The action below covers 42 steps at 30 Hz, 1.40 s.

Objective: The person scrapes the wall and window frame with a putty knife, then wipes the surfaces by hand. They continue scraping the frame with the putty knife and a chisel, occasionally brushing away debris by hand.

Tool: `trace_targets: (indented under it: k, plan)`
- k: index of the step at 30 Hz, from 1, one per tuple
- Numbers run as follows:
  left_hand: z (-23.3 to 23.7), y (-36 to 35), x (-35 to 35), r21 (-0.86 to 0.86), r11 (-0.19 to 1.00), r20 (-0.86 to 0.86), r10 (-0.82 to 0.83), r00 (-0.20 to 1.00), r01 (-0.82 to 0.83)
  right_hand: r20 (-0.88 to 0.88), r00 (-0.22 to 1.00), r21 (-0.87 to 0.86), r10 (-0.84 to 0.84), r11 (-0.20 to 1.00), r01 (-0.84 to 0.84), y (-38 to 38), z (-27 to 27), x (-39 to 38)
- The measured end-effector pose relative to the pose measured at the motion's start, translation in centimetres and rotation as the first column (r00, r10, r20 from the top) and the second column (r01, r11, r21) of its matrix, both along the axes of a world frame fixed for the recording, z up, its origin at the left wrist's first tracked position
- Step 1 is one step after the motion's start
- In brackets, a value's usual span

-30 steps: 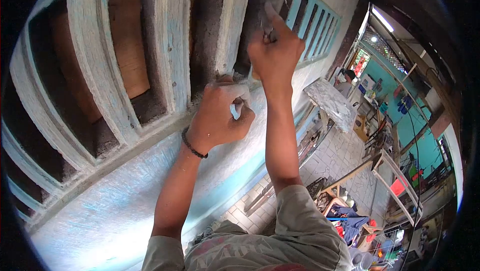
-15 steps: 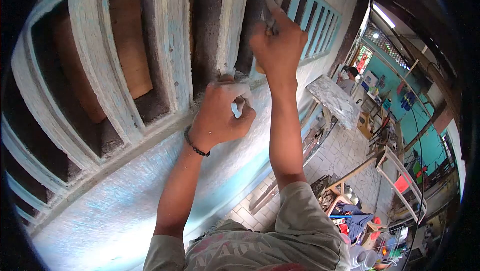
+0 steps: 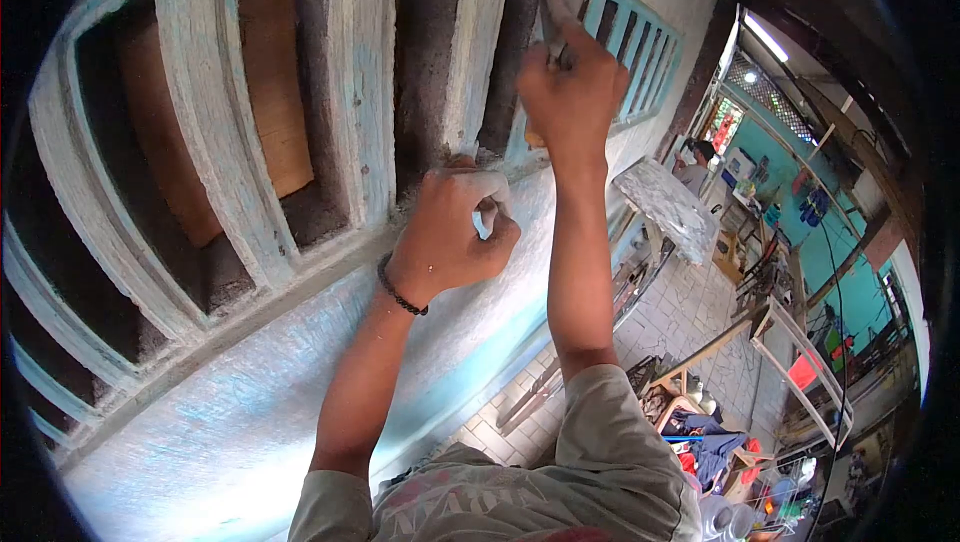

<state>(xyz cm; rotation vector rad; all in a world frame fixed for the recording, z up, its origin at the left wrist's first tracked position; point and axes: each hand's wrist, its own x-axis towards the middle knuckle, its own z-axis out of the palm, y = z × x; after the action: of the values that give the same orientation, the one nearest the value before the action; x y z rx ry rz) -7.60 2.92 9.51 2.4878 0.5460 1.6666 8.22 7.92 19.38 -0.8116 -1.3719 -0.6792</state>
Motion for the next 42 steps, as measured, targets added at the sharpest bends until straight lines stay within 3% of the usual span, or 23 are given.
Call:
trace_targets:
  k: [1,4,7,12,16,21,24,25,29,32,42]
  plan:
    - [0.0,0.0,0.1,-0.017,1.0,0.01,-0.011,1.0,0.011,0.044,0.997,0.084,-0.064,0.995,0.06,0.3,0.2,0.3]
    - [0.0,-0.1,0.1,-0.011,1.0,0.027,-0.002,1.0,0.002,0.001,1.0,-0.156,0.016,0.988,-0.016,-0.9,-0.7,0.0]
    - [-0.3,-0.1,0.3,-0.045,0.999,0.067,0.0,0.998,0.003,-0.002,0.998,-0.198,0.067,0.978,-0.066,-0.9,-4.6,0.1]
    - [-0.1,-0.1,0.5,-0.108,0.994,0.111,-0.013,0.994,0.025,0.079,0.984,-0.13,0.16,0.98,-0.149,-1.2,-10.6,0.4]
    - [-0.1,-0.3,0.4,-0.094,0.996,0.096,0.015,0.995,-0.006,-0.066,0.983,-0.306,0.169,0.935,-0.181,-2.2,-9.3,0.2]
    - [0.3,-0.6,-0.1,-0.105,0.994,0.015,0.042,0.999,-0.04,-0.037,0.977,-0.207,0.212,0.955,-0.215,-1.6,-5.8,1.1]
    - [0.3,-0.7,-0.2,-0.087,0.995,0.013,0.047,0.999,-0.046,-0.001,0.979,-0.195,0.204,0.96,-0.2,-2.1,-7.1,1.3]
    - [0.3,-0.8,-0.3,-0.084,0.995,-0.003,0.058,0.998,-0.058,-0.064,0.98,-0.307,0.186,0.931,-0.197,-3.3,-7.6,0.9]
    - [0.4,-0.6,0.1,-0.112,0.993,0.065,0.032,0.997,-0.025,-0.019,0.978,-0.278,0.209,0.938,-0.206,-2.4,-8.5,1.2]
    - [0.3,-0.8,-0.1,-0.157,0.984,0.015,0.09,0.996,-0.087,-0.04,0.952,-0.199,0.304,0.931,-0.305,-2.0,-6.2,1.0]
    - [0.7,-1.5,-0.4,-0.301,0.954,0.027,0.025,0.999,-0.016,-0.095,0.923,-0.307,0.373,0.871,-0.383,-2.4,-7.3,1.6]
